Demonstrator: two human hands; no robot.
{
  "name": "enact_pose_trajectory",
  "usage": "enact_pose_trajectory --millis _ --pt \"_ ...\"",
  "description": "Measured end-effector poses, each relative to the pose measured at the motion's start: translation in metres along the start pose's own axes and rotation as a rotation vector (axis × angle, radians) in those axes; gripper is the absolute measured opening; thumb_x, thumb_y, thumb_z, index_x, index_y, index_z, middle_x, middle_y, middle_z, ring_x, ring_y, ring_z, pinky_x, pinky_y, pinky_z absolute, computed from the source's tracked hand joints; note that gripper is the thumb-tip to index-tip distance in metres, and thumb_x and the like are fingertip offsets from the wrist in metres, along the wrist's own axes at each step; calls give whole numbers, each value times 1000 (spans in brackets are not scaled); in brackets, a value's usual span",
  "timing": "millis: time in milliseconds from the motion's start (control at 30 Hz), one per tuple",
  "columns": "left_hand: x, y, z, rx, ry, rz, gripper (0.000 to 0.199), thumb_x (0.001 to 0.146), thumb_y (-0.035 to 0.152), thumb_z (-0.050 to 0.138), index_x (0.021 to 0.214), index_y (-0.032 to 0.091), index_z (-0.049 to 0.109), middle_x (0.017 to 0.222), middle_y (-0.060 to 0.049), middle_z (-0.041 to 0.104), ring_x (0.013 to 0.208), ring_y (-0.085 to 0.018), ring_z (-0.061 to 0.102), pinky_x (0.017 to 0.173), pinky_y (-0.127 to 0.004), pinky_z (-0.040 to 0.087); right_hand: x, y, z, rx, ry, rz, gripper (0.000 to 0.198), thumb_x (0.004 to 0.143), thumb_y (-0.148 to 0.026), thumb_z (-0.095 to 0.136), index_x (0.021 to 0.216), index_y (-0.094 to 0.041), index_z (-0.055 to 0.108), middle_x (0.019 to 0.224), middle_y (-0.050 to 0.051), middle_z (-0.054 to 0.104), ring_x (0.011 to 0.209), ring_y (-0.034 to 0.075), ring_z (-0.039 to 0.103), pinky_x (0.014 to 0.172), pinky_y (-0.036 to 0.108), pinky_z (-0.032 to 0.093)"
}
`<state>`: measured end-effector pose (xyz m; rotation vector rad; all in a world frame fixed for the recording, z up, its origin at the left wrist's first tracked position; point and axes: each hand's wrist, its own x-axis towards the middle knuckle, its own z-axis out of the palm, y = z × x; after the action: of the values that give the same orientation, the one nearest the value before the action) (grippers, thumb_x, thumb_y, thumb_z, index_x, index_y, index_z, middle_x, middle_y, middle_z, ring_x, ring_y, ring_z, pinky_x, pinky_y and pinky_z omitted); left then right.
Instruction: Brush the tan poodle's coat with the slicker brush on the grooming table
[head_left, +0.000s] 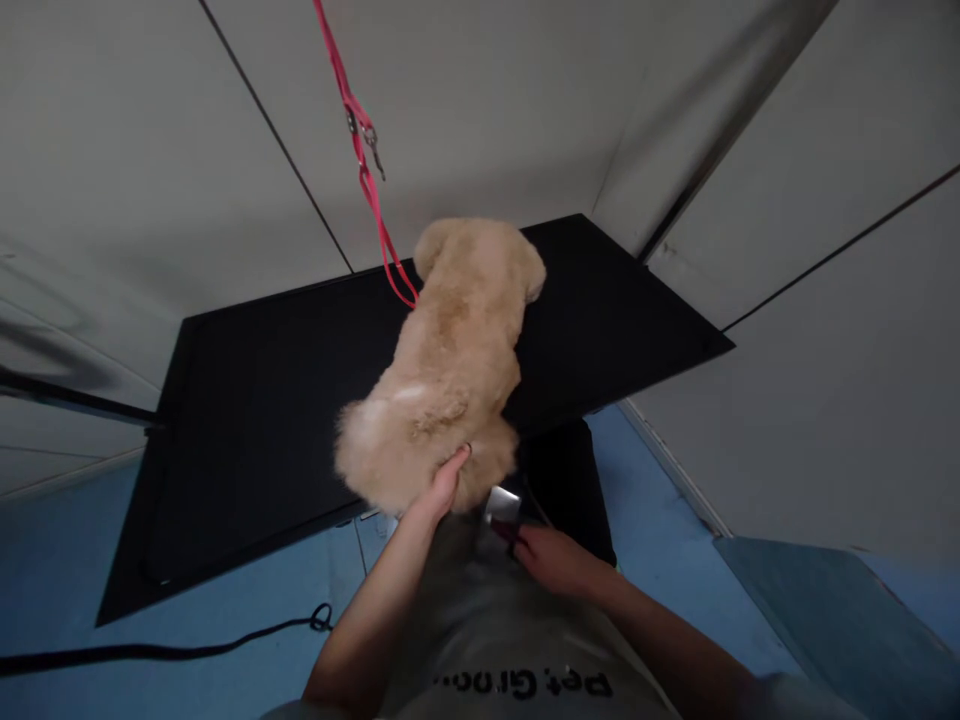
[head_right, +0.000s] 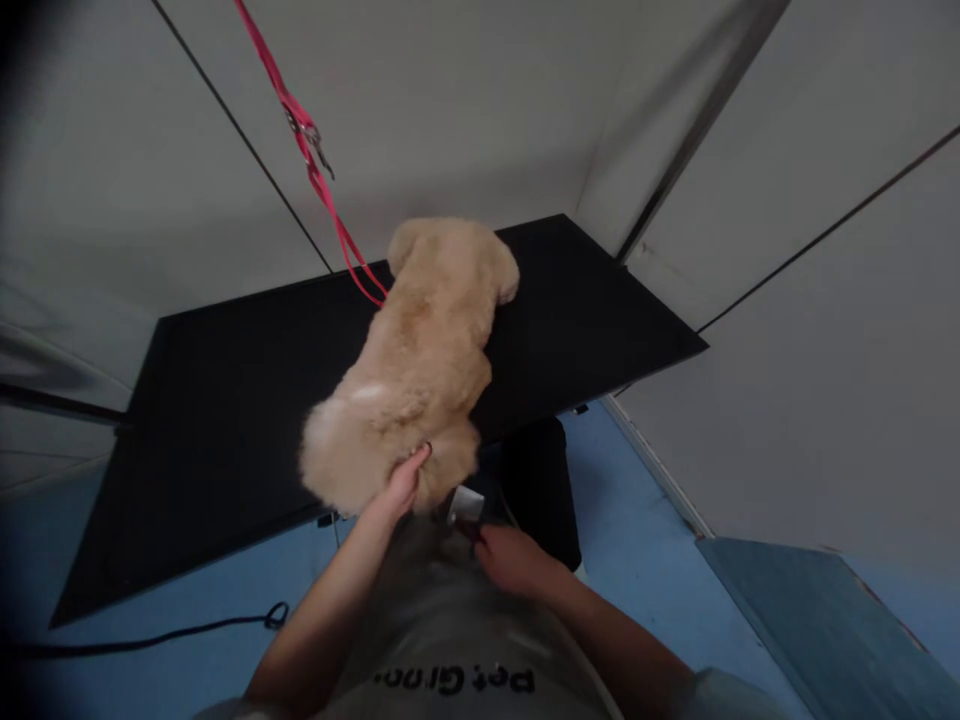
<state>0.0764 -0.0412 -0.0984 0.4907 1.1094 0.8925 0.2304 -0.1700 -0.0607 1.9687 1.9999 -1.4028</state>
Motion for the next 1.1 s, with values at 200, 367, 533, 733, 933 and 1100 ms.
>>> enact_pose_trajectory --millis 200,367,533,733,933,1100 --pt "-7 51 1 -50 -190 207 54 67 58 71 101 16 70 115 -12 69 121 -32 56 110 -47 37 16 -35 -46 -200 212 -129 31 98 -36 34 105 -19 58 96 10 71 86 23 67 70 29 40" --pt "5 95 -14 324 -293 679 56 86 61 48 116 17 65 133 -13 58 131 -28 47 112 -45 33 53 -25 -97 -376 338 114 28 100 -35 33 103 -18 56 99 12 70 91 25 68 72 30 43" --pt "3 93 -9 1405 -254 969 68 77 48 67 134 13 52 144 -19 45 134 -37 39 112 -53 27 21 29 -128 -456 342 211 27 99 -31 34 104 -16 55 97 14 70 90 27 69 71 32 44" --pt "8 91 17 1766 205 1039 38 79 41 63 100 9 64 108 -21 62 106 -37 55 92 -48 43 4 7 -122 -399 374 40 30 98 -36 35 103 -19 60 96 10 71 88 23 68 71 29 42" --pt "26 103 -10 1379 141 920 21 81 33 58 80 14 67 82 -11 69 83 -27 65 78 -38 50 60 -19 -112 -388 401 -183 32 98 -37 38 101 -21 66 102 7 69 97 19 64 75 25 42" --pt "35 103 -29 1070 30 866 25 80 33 59 91 14 71 93 -10 73 92 -25 67 87 -38 51 56 16 -137 -331 608 78 32 98 -35 38 103 -19 66 101 8 69 91 19 64 72 25 41"
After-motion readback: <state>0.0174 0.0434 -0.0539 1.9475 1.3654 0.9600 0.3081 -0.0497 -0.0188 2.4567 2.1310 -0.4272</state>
